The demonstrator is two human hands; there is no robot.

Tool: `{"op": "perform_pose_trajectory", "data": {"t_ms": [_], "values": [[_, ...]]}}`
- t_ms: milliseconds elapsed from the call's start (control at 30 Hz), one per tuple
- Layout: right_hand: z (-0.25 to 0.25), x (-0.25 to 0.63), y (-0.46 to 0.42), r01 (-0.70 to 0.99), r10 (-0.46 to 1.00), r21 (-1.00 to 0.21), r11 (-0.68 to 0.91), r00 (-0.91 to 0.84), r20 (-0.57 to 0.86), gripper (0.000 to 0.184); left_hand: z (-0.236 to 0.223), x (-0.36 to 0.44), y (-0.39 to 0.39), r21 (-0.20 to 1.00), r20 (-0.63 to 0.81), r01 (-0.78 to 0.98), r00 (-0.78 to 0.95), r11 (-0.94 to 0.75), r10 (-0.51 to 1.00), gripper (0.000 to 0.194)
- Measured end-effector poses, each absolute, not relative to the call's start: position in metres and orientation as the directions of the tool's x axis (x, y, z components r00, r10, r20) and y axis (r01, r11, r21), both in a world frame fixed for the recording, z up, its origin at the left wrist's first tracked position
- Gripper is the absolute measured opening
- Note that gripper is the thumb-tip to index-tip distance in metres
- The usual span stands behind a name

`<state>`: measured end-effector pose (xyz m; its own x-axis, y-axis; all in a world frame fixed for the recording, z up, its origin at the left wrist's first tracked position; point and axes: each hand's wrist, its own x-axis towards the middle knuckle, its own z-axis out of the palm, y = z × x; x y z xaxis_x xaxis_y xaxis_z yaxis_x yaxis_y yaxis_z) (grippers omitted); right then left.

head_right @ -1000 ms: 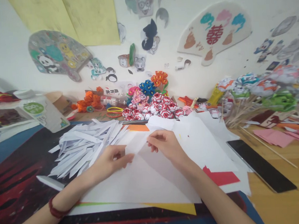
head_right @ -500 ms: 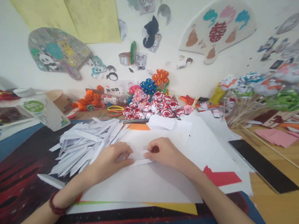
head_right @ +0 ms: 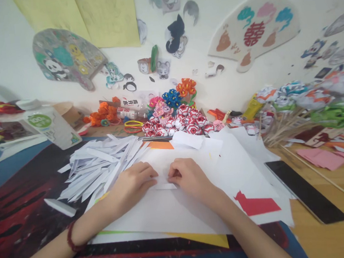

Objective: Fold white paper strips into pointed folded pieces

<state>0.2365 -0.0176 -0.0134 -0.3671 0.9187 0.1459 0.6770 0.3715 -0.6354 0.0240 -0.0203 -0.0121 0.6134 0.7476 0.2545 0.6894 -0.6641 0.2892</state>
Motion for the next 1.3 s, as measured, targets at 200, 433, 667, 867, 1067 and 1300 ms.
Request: {"op": "perform_pose_trajectory", "data": {"t_ms": [200, 433, 667, 867, 1067, 1300], "values": [[-0.009, 0.24, -0.021, 0.69, 0.868, -0.543, 0.479, -0.464, 0.176, 0.016, -0.013, 0.027, -0.023, 0.107, 0.279, 0.679, 0.681, -0.726, 0.677, 0.015], [-0.004, 0.238, -0.022, 0.678, 0.835, -0.503, 0.537, -0.513, 0.201, 0.021, -0.009, 0.021, -0.018, 0.099, 0.302, 0.655, 0.697, -0.749, 0.65, 0.021], [-0.009, 0.228, -0.016, 0.704, 0.837, -0.456, 0.545, -0.434, 0.333, 0.017, -0.016, 0.015, -0.009, -0.034, 0.33, 0.687, 0.693, -0.725, 0.641, 0.014], [-0.026, 0.226, -0.016, 0.682, 0.849, -0.512, 0.522, -0.363, 0.383, 0.014, -0.016, 0.017, -0.008, 0.005, 0.361, 0.681, 0.681, -0.732, 0.637, 0.014], [-0.033, 0.227, -0.014, 0.69, 0.803, -0.438, 0.576, -0.377, 0.462, 0.015, -0.017, 0.016, -0.007, -0.046, 0.381, 0.652, 0.712, -0.757, 0.59, 0.016], [-0.035, 0.227, -0.01, 0.73, 0.746, -0.311, 0.609, -0.394, 0.537, 0.018, -0.014, 0.022, -0.004, -0.103, 0.377, 0.68, 0.702, -0.726, 0.604, 0.02]]}}
